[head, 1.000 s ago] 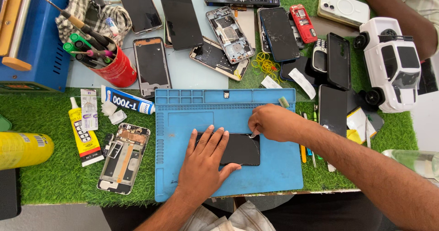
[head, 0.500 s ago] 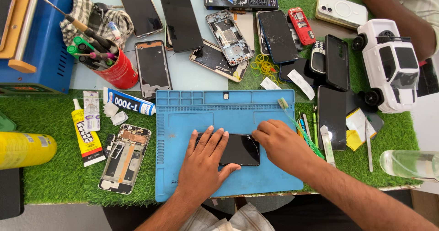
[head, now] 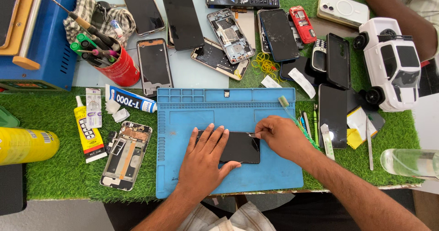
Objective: The person holds a smartphone flat on a blue repair mat and works a thin blade along the edge of its screen to pry the display loose from the body. After working around the edge, the person sets the phone aside, picks up a pink smartphone, and holds the separated screen next to it.
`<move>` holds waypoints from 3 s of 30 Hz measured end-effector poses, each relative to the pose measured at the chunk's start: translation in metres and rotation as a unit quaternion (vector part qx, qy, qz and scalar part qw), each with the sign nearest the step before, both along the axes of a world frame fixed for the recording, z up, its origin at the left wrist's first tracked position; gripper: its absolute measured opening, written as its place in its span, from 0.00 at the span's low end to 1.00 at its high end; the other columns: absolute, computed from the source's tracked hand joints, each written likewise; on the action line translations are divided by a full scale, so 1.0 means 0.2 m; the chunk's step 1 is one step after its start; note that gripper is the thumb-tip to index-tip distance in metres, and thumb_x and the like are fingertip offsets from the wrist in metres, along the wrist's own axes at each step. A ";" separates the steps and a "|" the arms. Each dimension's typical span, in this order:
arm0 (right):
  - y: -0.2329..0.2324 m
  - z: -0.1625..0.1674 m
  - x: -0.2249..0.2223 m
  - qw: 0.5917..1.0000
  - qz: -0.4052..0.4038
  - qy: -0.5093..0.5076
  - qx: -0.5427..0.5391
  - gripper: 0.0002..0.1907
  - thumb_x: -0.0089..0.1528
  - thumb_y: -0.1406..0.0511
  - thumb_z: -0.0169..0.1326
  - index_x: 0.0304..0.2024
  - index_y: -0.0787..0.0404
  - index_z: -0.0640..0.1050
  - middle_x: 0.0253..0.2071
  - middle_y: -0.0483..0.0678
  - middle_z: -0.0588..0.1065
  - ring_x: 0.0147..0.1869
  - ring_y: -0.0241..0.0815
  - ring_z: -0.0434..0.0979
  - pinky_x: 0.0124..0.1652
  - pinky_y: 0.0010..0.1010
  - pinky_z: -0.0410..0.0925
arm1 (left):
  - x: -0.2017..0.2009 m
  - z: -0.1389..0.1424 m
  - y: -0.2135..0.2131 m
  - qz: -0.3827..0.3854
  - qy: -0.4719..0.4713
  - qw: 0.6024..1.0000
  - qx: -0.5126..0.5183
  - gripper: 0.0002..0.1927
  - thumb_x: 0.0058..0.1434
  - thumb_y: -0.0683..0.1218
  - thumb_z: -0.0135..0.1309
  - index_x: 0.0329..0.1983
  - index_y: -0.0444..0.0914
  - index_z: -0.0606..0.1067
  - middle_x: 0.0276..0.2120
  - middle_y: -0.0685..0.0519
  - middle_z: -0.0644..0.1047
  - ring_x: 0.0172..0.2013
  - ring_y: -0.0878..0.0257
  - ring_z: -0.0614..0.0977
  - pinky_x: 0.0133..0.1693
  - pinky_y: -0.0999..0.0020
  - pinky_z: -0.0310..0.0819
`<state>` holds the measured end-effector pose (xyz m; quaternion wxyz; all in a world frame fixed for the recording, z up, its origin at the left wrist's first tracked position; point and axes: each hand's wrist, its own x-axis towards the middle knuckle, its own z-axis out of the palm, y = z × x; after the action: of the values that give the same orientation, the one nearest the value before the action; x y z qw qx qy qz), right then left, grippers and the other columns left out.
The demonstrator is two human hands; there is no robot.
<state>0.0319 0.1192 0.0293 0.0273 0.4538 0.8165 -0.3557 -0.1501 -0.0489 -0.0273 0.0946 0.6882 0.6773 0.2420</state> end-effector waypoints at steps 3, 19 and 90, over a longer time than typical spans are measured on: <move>0.07 -0.01 -0.04 0.998 0.041 -0.043 -0.027 0.05 0.58 0.68 0.58 0.35 0.61 0.83 0.34 0.49 0.80 0.37 0.47 0.81 0.40 0.38 0.72 | -0.01 -0.02 0.00 0.001 0.000 1.000 -0.002 0.44 0.58 0.70 0.56 0.66 0.34 0.68 0.63 0.44 0.70 0.68 0.48 0.64 0.69 0.39 0.45; 0.22 -0.07 -0.11 0.978 0.198 -0.067 -0.014 0.05 0.56 0.73 0.56 0.31 0.61 0.82 0.36 0.47 0.78 0.43 0.49 0.79 0.44 0.40 0.72 | -0.02 -0.03 0.04 -0.001 -0.002 1.000 -0.002 0.44 0.58 0.70 0.55 0.66 0.34 0.68 0.64 0.44 0.70 0.69 0.48 0.64 0.69 0.38 0.44; -0.05 -0.13 0.14 0.991 -0.115 0.069 -0.023 0.07 0.61 0.64 0.62 0.40 0.57 0.86 0.32 0.45 0.79 0.33 0.37 0.77 0.34 0.29 0.70 | 0.03 0.01 0.03 0.000 -0.006 1.000 0.002 0.44 0.57 0.69 0.58 0.66 0.33 0.69 0.64 0.44 0.70 0.68 0.47 0.65 0.68 0.40 0.47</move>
<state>0.0591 0.1084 0.0040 -0.0593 0.5185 0.7504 -0.4057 -0.1446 -0.0424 -0.0249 0.0976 0.6872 0.6761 0.2474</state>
